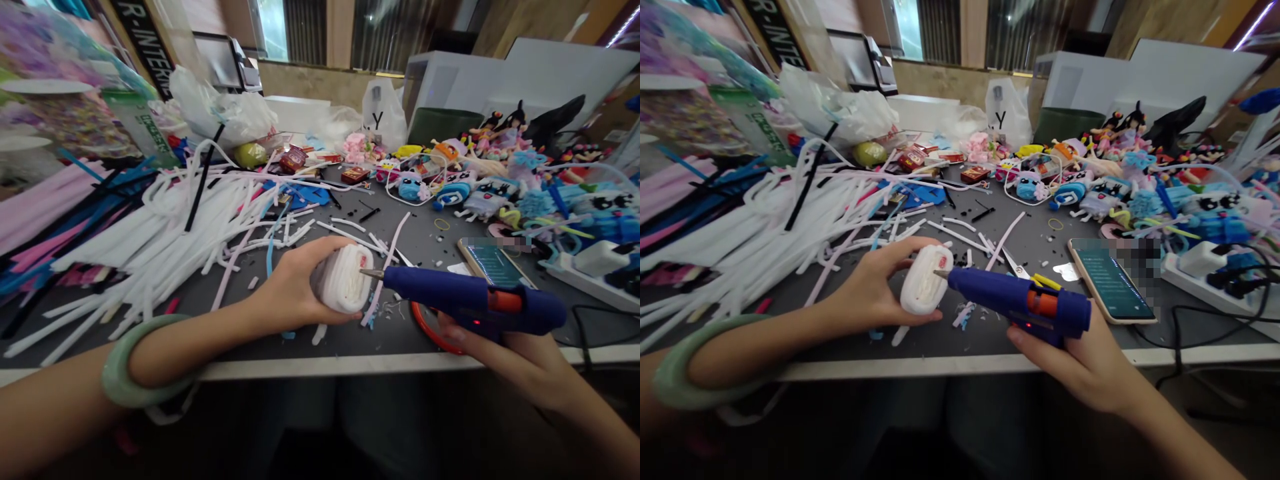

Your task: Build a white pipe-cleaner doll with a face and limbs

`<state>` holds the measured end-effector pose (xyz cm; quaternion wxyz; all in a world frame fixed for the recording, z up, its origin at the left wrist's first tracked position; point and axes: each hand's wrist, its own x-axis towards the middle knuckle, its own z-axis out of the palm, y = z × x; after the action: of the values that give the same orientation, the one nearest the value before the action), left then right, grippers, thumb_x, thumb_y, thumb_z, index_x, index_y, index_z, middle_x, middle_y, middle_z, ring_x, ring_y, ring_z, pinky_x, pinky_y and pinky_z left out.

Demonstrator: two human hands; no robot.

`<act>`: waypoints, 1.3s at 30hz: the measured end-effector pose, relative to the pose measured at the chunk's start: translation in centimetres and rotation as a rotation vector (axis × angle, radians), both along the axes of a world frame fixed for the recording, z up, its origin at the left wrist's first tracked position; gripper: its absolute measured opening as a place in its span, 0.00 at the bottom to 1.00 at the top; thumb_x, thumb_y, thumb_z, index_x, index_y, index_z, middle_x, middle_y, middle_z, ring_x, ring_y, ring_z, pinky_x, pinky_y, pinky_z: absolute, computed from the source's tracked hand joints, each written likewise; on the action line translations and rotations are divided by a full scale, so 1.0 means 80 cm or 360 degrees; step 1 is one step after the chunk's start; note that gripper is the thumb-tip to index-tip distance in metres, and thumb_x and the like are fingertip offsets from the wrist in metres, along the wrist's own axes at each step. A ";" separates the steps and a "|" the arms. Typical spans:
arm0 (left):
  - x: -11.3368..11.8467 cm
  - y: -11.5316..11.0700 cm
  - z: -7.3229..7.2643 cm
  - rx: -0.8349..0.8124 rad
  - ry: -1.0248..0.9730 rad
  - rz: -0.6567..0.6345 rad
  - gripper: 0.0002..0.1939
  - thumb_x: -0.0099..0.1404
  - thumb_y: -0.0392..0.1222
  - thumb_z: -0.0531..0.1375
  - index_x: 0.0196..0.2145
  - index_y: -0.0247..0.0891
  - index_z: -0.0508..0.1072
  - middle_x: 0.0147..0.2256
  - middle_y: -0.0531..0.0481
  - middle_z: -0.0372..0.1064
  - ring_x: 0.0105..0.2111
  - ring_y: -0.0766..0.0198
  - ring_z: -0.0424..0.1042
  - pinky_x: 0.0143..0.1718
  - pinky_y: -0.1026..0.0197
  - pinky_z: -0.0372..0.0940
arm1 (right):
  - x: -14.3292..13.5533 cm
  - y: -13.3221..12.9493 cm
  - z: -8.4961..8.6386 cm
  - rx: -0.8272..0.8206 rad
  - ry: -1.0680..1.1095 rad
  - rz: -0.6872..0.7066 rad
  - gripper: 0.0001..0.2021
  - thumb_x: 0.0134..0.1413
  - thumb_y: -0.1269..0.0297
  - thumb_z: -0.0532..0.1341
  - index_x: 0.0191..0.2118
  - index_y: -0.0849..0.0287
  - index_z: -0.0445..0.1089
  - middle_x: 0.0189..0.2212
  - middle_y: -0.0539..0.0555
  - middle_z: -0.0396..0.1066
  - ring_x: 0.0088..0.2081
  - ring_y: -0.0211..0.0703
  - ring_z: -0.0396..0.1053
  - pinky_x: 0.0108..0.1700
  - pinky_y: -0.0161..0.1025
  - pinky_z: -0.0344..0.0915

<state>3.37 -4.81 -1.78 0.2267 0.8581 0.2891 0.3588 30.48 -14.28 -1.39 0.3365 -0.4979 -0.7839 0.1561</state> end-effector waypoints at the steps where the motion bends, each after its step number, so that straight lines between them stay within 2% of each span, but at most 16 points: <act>1: 0.000 0.000 0.000 0.0006 0.0001 -0.0005 0.34 0.46 0.45 0.71 0.50 0.38 0.66 0.48 0.44 0.70 0.47 0.56 0.71 0.51 0.50 0.68 | 0.000 0.000 0.000 -0.0005 -0.0012 0.0002 0.07 0.56 0.59 0.61 0.36 0.53 0.74 0.30 0.50 0.76 0.30 0.42 0.73 0.30 0.37 0.71; 8: 0.000 0.000 0.000 -0.0013 -0.0015 0.0000 0.34 0.45 0.45 0.71 0.50 0.40 0.66 0.48 0.44 0.70 0.47 0.55 0.72 0.51 0.49 0.68 | -0.003 0.000 0.008 0.0017 -0.0106 0.0017 0.10 0.57 0.55 0.59 0.35 0.53 0.75 0.29 0.51 0.76 0.30 0.45 0.74 0.31 0.40 0.73; 18: -0.001 -0.001 0.000 -0.0021 0.0003 0.0006 0.35 0.46 0.46 0.71 0.50 0.38 0.66 0.49 0.43 0.70 0.47 0.54 0.71 0.53 0.50 0.68 | -0.008 -0.001 0.012 -0.0022 -0.0027 -0.0043 0.10 0.53 0.55 0.62 0.29 0.55 0.73 0.23 0.49 0.73 0.23 0.41 0.70 0.23 0.36 0.69; 24: -0.001 0.000 0.000 -0.0019 -0.0013 0.0006 0.34 0.46 0.46 0.71 0.50 0.39 0.66 0.49 0.44 0.70 0.47 0.54 0.71 0.52 0.48 0.68 | -0.005 -0.002 0.008 -0.0050 0.0001 -0.0050 0.09 0.53 0.56 0.63 0.31 0.55 0.74 0.24 0.50 0.74 0.24 0.41 0.72 0.25 0.36 0.70; 28: -0.001 0.001 -0.001 -0.0035 -0.0014 0.0017 0.35 0.45 0.46 0.71 0.51 0.39 0.67 0.50 0.43 0.70 0.48 0.53 0.71 0.53 0.48 0.68 | 0.002 -0.002 0.003 -0.0100 0.0047 -0.0007 0.07 0.54 0.59 0.62 0.37 0.53 0.75 0.30 0.49 0.76 0.29 0.42 0.73 0.31 0.36 0.72; 32: -0.001 0.001 -0.002 -0.0038 -0.0019 0.0015 0.35 0.45 0.46 0.71 0.51 0.40 0.66 0.50 0.43 0.70 0.48 0.53 0.71 0.53 0.48 0.67 | 0.006 -0.003 0.000 -0.0133 0.0065 0.0028 0.09 0.54 0.60 0.62 0.40 0.52 0.75 0.34 0.50 0.77 0.33 0.44 0.75 0.35 0.37 0.73; 39: 0.000 0.002 -0.001 -0.0021 -0.0016 -0.0007 0.35 0.46 0.45 0.71 0.51 0.40 0.67 0.49 0.44 0.70 0.47 0.54 0.71 0.52 0.48 0.68 | 0.007 -0.005 -0.004 -0.0130 0.0146 0.0026 0.08 0.54 0.62 0.63 0.41 0.50 0.75 0.34 0.49 0.77 0.34 0.43 0.75 0.36 0.37 0.74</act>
<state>3.33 -4.68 -1.84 0.2348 0.8553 0.2884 0.3608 31.01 -14.66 -1.71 0.3503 -0.4972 -0.7646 0.2132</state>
